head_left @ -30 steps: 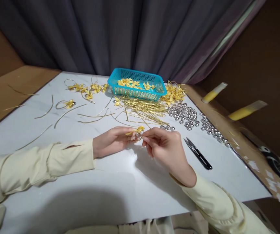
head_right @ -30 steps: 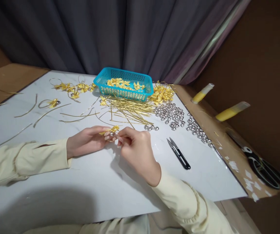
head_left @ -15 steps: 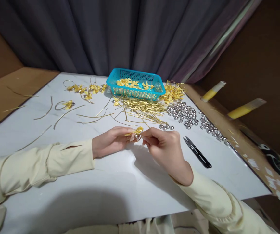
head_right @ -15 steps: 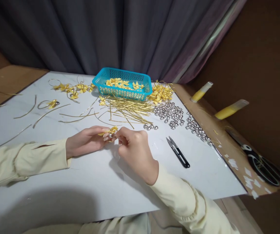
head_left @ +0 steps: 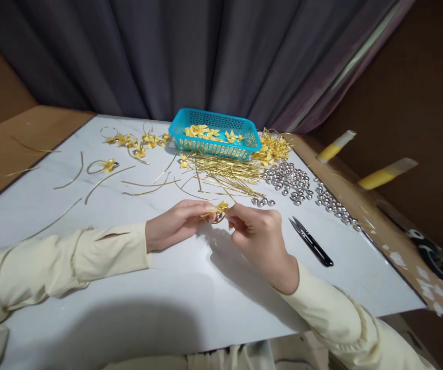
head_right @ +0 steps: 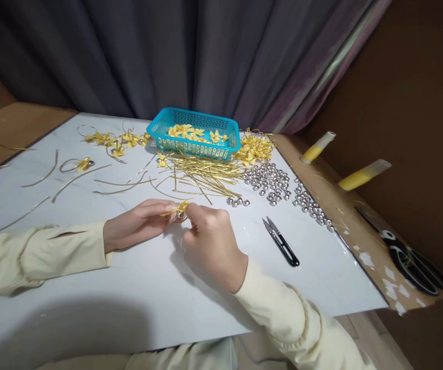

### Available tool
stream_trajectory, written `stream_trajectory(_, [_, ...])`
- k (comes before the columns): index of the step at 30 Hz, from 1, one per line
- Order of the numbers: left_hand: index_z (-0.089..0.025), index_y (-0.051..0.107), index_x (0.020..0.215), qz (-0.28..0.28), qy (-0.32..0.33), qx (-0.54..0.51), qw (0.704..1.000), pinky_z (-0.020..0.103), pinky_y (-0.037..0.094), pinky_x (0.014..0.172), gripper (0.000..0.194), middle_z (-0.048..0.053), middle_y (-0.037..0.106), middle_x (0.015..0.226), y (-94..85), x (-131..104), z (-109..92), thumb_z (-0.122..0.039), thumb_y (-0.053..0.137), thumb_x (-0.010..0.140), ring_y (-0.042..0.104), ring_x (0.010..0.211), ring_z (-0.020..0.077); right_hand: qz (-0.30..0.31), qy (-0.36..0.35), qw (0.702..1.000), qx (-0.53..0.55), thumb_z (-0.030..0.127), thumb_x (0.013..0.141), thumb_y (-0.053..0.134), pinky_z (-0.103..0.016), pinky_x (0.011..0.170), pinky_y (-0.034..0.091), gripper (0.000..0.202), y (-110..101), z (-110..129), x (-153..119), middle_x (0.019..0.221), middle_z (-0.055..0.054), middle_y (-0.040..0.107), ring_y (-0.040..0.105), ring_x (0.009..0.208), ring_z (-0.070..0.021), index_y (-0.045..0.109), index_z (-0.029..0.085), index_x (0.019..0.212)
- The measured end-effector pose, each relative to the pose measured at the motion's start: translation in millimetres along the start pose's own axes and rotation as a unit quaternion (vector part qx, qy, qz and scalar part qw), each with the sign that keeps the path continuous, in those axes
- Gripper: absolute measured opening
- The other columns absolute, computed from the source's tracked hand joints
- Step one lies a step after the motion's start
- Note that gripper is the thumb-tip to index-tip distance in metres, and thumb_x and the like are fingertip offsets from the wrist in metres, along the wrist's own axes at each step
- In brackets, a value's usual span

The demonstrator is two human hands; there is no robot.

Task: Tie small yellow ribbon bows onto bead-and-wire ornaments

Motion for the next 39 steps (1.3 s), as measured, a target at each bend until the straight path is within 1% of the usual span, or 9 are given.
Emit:
stream_trajectory(3, [-0.008,0.066,0.075,-0.003,0.005,-0.006,1.000,0.026,0.036,0.078,0.016,0.005,0.055,0.076,0.4,0.2,-1.0,-0.013,0.053,0.083,0.047,0.080,0.0146,0.013,0.020,0.999,0.022,0.004,0.050,0.034,-0.017,0.041,0.028,0.023,1.9,-6.2,0.4,0.041,0.003,0.049,0.041,0.037,-0.0072,0.054,0.015,0.053])
stream_trajectory(8, [-0.010,0.064,0.069,0.003,0.010,-0.025,1.000,0.025,0.036,0.076,0.018,0.003,0.053,0.073,1.3,0.9,-1.9,-0.014,0.053,0.084,0.046,0.076,0.0133,0.022,0.042,0.998,0.044,0.004,0.052,0.035,-0.018,0.042,0.030,0.025,4.3,-12.5,0.0,0.043,0.001,0.053,0.043,0.038,-0.0075,0.058,0.013,0.054])
stream_trajectory(17, [-0.011,0.062,0.064,0.005,0.009,-0.018,1.000,0.027,0.036,0.077,0.021,0.003,0.053,0.073,2.0,1.3,-2.9,-0.015,0.054,0.084,0.045,0.077,0.0142,0.051,0.078,0.994,0.065,0.005,0.050,0.035,-0.018,0.043,0.030,0.025,8.8,-19.0,-1.4,0.043,0.003,0.051,0.039,0.039,-0.0074,0.057,0.015,0.054])
stream_trajectory(22, [-0.011,0.064,0.070,0.007,0.004,-0.015,1.000,0.028,0.035,0.080,0.016,0.004,0.054,0.075,0.4,1.0,-1.1,-0.015,0.055,0.082,0.047,0.081,0.0154,0.053,0.059,0.996,0.051,0.004,0.050,0.035,-0.018,0.043,0.029,0.023,9.5,-15.2,-0.6,0.041,0.004,0.047,0.037,0.039,-0.0070,0.054,0.016,0.051])
stream_trajectory(27, [-0.010,0.065,0.071,0.023,0.007,-0.007,1.000,0.027,0.035,0.078,0.017,0.004,0.054,0.074,3.1,1.2,-2.1,-0.014,0.053,0.082,0.046,0.079,0.0148,0.039,0.047,0.997,0.052,0.004,0.050,0.034,-0.017,0.044,0.029,0.024,7.9,-12.4,-0.7,0.043,0.004,0.048,0.039,0.039,-0.0071,0.055,0.016,0.053])
stream_trajectory(34, [-0.011,0.063,0.065,0.000,-0.004,0.011,1.000,0.026,0.033,0.072,0.015,0.002,0.053,0.070,3.2,0.9,-3.2,-0.016,0.058,0.078,0.044,0.073,0.0134,0.033,0.040,0.998,0.025,0.004,0.050,0.035,-0.018,0.042,0.027,0.021,7.2,-10.2,-1.5,0.041,0.005,0.041,0.033,0.038,-0.0071,0.052,0.017,0.051])
stream_trajectory(39, [-0.011,0.063,0.065,-0.008,-0.003,0.029,1.000,0.027,0.033,0.072,0.015,0.002,0.053,0.070,3.4,-0.4,-4.2,-0.017,0.059,0.078,0.044,0.073,0.0139,0.037,0.052,0.998,0.022,0.005,0.049,0.035,-0.018,0.043,0.027,0.019,8.8,-11.1,-1.9,0.041,0.005,0.041,0.033,0.039,-0.0076,0.049,0.018,0.050])
Point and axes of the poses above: each hand's wrist, its own x-axis towards the middle knuckle, its own y-axis out of the palm, z = x × y, the point moved 10 cm from there along x, towards the middle knuckle
